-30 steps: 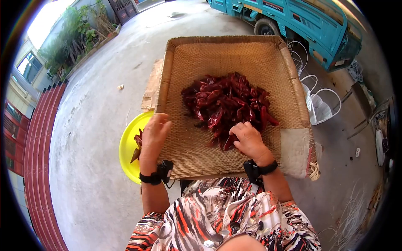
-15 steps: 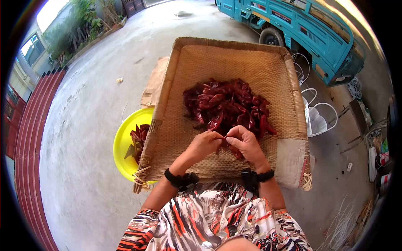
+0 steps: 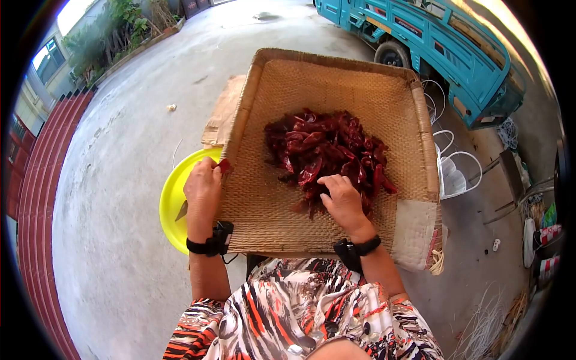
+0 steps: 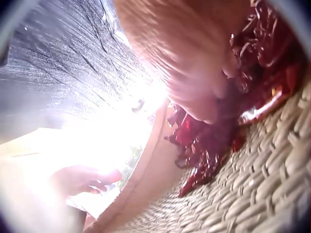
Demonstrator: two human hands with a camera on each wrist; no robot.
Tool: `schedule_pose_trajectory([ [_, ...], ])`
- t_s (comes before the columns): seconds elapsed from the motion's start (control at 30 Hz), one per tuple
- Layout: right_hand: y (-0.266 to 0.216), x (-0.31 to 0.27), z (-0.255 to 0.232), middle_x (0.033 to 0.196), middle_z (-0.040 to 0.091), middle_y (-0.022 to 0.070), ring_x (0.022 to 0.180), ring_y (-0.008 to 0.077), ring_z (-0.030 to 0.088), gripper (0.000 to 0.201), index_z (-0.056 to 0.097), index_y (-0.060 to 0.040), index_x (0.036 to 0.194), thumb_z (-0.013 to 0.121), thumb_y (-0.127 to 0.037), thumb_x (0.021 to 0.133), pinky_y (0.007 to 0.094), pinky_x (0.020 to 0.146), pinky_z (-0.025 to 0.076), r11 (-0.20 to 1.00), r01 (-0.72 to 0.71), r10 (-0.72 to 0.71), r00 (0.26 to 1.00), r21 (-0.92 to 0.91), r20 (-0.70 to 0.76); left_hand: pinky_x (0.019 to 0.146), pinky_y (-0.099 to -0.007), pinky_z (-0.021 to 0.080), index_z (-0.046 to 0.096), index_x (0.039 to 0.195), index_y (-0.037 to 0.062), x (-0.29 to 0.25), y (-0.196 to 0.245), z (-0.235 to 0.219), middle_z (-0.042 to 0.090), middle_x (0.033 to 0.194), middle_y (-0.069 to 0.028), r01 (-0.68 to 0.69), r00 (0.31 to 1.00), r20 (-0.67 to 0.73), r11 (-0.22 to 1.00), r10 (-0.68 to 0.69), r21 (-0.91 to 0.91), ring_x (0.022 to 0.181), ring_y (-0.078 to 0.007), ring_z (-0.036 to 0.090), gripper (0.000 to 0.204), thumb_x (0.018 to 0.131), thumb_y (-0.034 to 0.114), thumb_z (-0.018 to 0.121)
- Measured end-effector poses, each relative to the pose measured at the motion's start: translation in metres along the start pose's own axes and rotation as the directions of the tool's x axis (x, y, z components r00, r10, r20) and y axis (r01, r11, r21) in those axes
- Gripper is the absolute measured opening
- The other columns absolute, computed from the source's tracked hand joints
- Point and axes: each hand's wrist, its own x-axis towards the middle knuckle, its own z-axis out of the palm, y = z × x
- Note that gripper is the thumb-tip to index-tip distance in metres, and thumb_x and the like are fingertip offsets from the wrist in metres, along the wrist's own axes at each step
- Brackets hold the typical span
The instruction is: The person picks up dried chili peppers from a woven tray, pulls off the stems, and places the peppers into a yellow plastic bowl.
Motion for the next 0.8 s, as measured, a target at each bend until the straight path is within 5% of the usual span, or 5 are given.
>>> schedule_pose_trajectory([
  [0.07,-0.002,0.002,0.004,0.100,0.062,0.0050,0.096,0.0271,0.057,0.036,0.062,-0.0137,0.108,0.068,-0.004,0.073,0.0400,0.080,0.050,0.998,0.053,-0.051,0.998,-0.044,0.035,0.082,-0.0450,0.048,0.063,0.103,0.0050,-0.001,-0.013,0.006,0.064,0.098,-0.0168,-0.017,0.992,-0.118,0.988,0.035,0.153,0.095,-0.0337,0.061,0.022,0.087,0.019,0.065],
  [0.3,0.001,0.003,0.009,0.098,0.064,0.0038,0.094,0.0263,0.057,0.031,0.063,-0.0134,0.104,0.068,-0.008,0.074,0.0410,0.084,0.047,0.991,0.031,-0.016,0.992,-0.127,0.122,0.083,-0.0385,0.050,0.063,0.102,0.0045,-0.016,0.037,0.027,0.063,0.097,-0.0138,-0.269,0.933,0.140,0.900,0.333,-0.343,0.092,-0.0301,0.063,0.022,0.087,0.020,0.065],
  [0.5,-0.009,0.002,-0.004,0.092,0.066,0.0048,0.087,0.0226,0.061,0.021,0.066,-0.0091,0.095,0.068,0.000,0.076,0.0353,0.081,0.049,0.972,-0.063,0.062,0.998,0.225,0.011,0.079,-0.0408,0.051,0.063,0.105,0.0050,-0.040,0.073,0.061,0.066,0.096,-0.0144,-0.236,0.841,0.373,0.885,0.393,-0.401,0.091,-0.0325,0.065,0.025,0.085,0.020,0.064],
  [0.6,-0.004,-0.001,0.003,0.092,0.067,0.0047,0.085,0.0152,0.065,0.018,0.066,-0.0066,0.097,0.067,0.003,0.082,0.0273,0.079,0.050,0.751,-0.240,0.284,0.958,0.615,0.027,0.078,-0.0395,0.052,0.060,0.111,0.0036,-0.042,0.079,0.067,0.067,0.097,-0.0156,-0.199,0.798,0.442,0.871,0.409,-0.449,0.091,-0.0302,0.066,0.031,0.085,0.018,0.066],
  [0.8,-0.012,0.000,-0.010,0.095,0.066,-0.0010,0.087,0.0048,0.059,0.011,0.063,-0.0032,0.104,0.063,-0.006,0.094,0.0202,0.080,0.049,0.500,-0.283,0.274,0.948,0.818,0.161,0.076,-0.0313,0.052,0.054,0.122,0.0028,-0.052,0.085,0.089,0.066,0.093,-0.0117,-0.257,0.835,0.145,0.609,0.531,-0.750,0.085,-0.0182,0.064,0.041,0.085,0.011,0.070],
])
